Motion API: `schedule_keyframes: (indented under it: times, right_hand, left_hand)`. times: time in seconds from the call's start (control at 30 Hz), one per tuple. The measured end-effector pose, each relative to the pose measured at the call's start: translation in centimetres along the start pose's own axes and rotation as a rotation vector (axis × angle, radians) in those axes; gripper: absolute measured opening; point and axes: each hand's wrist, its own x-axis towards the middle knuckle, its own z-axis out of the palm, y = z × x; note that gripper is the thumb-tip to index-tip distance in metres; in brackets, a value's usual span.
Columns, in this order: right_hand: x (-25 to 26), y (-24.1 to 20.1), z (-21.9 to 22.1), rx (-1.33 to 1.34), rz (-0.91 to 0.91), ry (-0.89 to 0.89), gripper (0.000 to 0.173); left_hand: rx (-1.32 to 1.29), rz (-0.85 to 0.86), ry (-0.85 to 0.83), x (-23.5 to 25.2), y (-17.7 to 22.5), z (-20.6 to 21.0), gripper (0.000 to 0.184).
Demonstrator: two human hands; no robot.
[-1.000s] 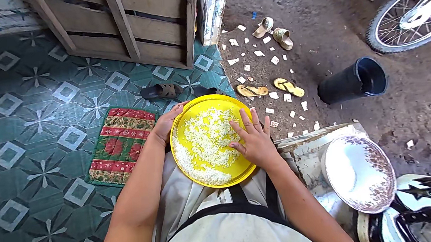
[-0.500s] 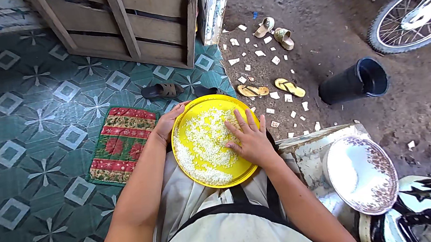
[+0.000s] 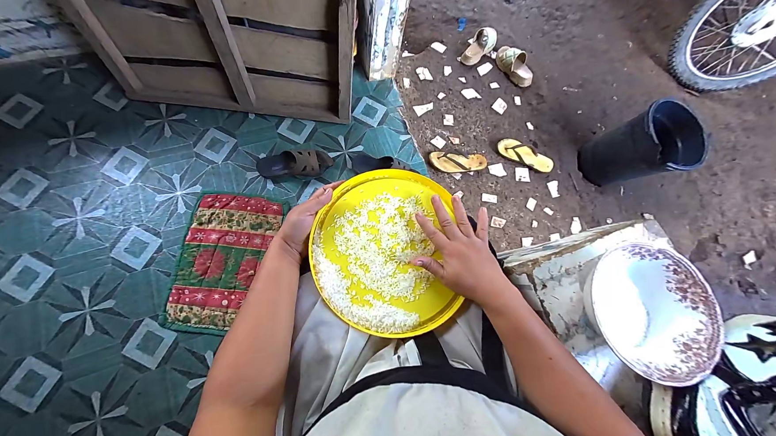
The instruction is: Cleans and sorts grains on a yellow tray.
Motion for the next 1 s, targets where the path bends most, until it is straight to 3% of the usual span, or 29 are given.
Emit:
schedule_keyframes:
  times: [0.1,0.67,0.83,1.0]
  right_hand:
    - [-0.6,-0.1,-0.2,0.000,0.004,0.041,0.088]
    - [-0.9,-1.6,0.7,0.004,-0.053,0.031,0.078]
    - [-1.1,-1.8,1.1,0.046,-0.112,0.023,0.070]
    - [-1.2,-1.6,0.3,0.085,-0.095,-0.002,0.071]
  left_hand:
    - [0.007,-0.043,0.052,-0.5,1.1,1.4,0.042]
    - [-0.002,0.017,-0.026,0.6,-0.6,-0.6,0.044]
    - [0.013,-0.022,0.066,-0.5,0.8,1.1,0.042]
    - [-0.012,0.019,-0.036,0.7,-0.6,-0.6,0.044]
